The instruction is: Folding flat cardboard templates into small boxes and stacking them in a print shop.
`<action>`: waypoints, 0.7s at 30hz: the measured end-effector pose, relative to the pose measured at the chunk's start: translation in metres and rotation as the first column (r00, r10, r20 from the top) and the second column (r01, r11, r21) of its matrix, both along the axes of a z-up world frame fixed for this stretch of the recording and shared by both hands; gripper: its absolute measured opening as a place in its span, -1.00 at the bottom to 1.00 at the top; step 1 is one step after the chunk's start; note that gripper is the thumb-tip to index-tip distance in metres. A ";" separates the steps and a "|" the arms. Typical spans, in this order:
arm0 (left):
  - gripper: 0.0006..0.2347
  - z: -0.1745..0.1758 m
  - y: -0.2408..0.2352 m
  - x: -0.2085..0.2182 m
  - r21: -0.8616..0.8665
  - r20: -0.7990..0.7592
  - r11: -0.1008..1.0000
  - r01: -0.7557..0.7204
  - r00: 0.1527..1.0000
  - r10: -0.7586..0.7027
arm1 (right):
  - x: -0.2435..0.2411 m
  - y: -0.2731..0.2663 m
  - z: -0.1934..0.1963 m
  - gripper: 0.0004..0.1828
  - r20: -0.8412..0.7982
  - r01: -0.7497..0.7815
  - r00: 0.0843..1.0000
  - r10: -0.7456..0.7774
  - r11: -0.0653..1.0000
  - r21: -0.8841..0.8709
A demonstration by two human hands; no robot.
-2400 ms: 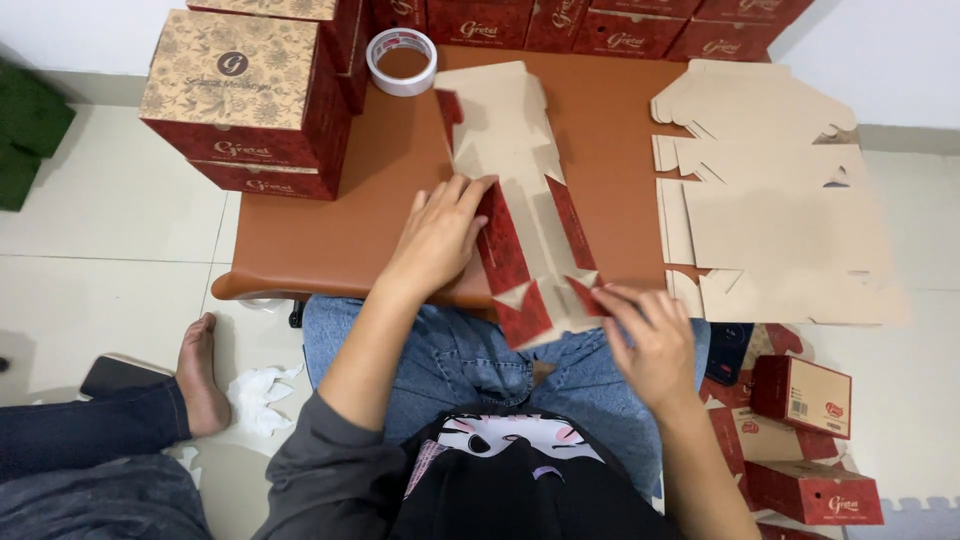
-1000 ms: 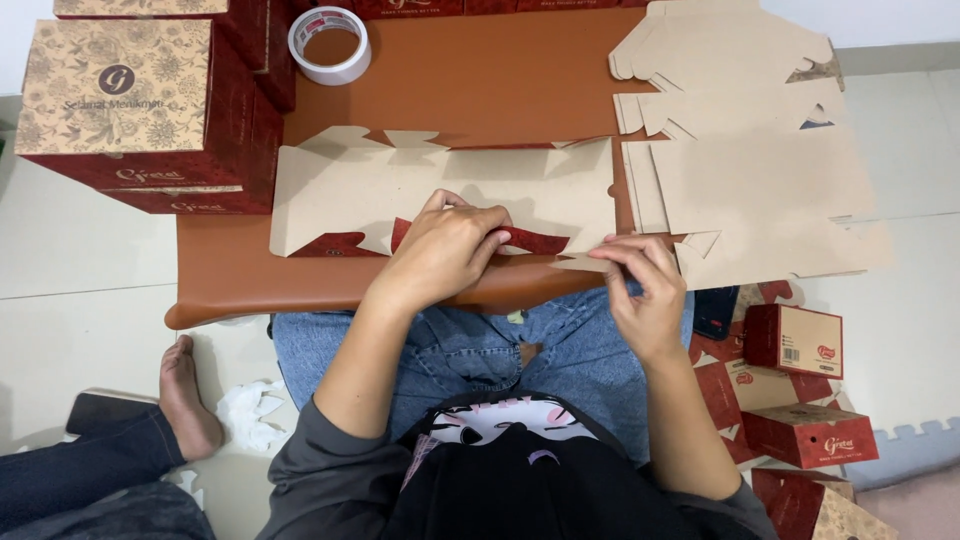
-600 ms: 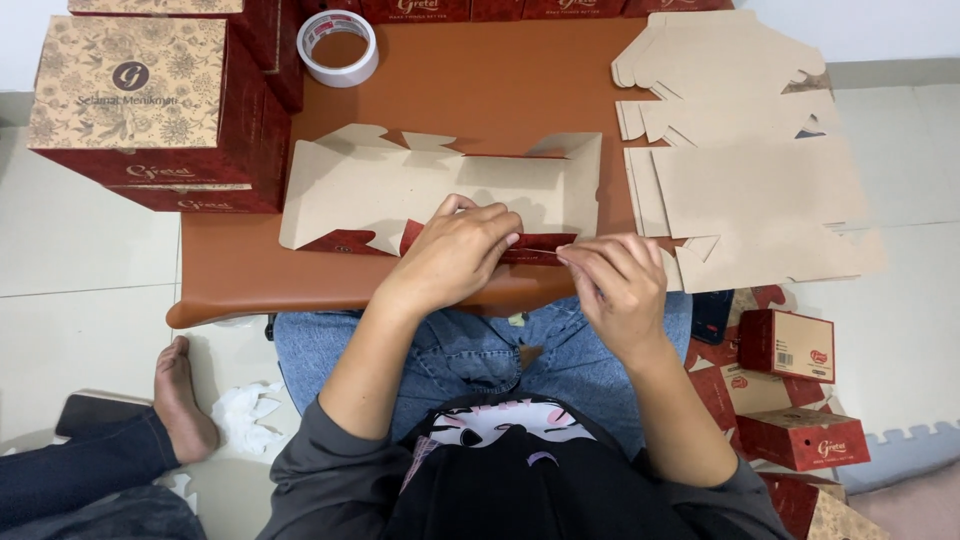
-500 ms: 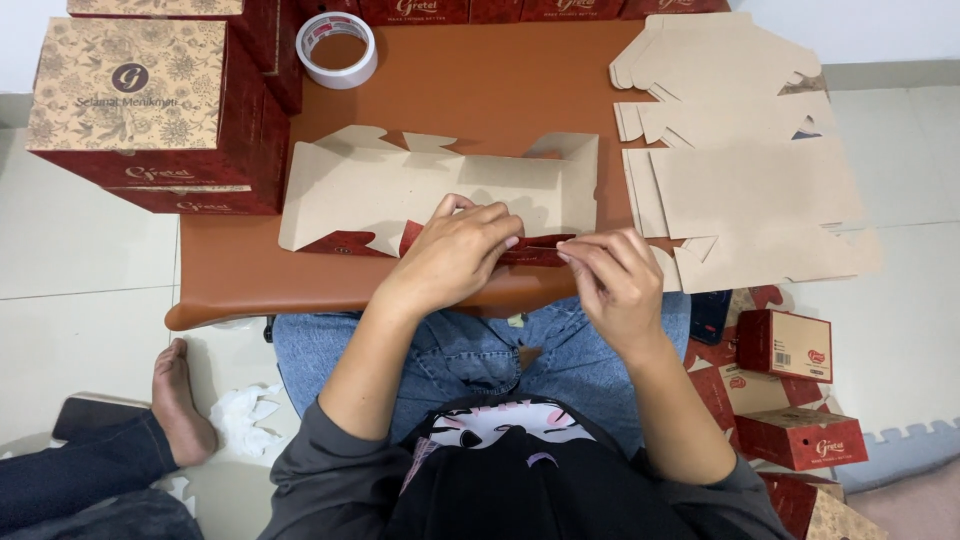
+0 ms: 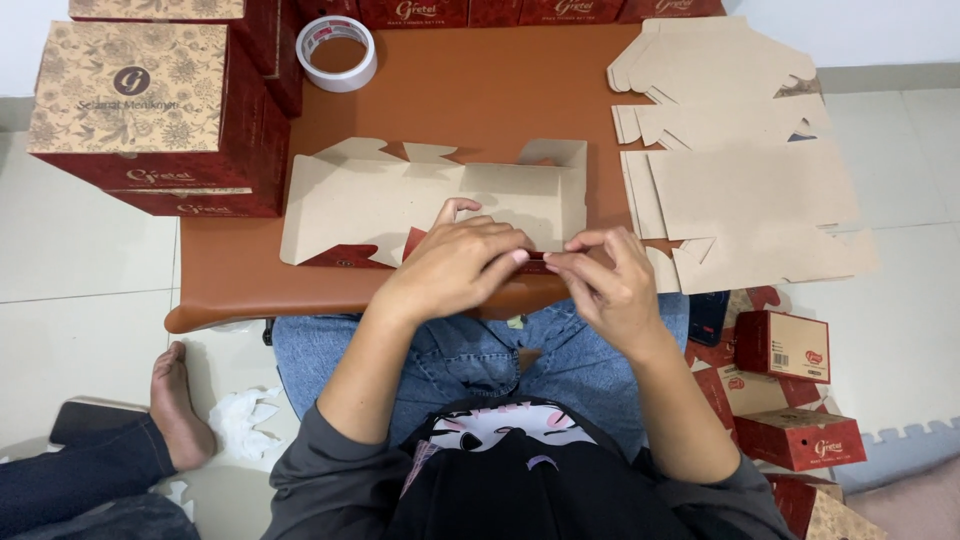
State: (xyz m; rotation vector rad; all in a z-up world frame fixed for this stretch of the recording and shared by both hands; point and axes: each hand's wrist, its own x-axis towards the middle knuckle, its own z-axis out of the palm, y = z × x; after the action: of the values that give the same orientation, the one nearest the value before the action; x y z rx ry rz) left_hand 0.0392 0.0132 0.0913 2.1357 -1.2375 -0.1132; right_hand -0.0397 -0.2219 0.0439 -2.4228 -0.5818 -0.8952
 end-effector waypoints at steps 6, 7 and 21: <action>-0.92 -0.015 -0.010 -0.017 -0.033 0.311 0.999 -0.017 0.950 0.027 | 0.016 -0.021 0.023 -0.55 -0.172 0.049 0.981 -0.087 0.975 -0.217; -0.92 -0.010 -0.008 -0.021 -0.032 0.311 0.999 -0.015 0.950 0.025 | 0.015 -0.023 0.028 -0.55 -0.172 0.051 0.981 -0.089 0.975 -0.217; -0.86 0.008 0.050 -0.015 0.025 0.462 0.910 -0.413 0.812 0.356 | -0.030 -0.026 0.028 -0.82 -0.323 -0.111 0.944 0.067 0.986 -0.121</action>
State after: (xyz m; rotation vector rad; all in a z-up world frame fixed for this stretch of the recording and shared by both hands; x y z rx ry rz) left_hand 0.0243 0.0635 0.0996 2.5729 -1.0191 0.5242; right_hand -0.0699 -0.2482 0.0717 -2.5676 -0.6413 -0.4238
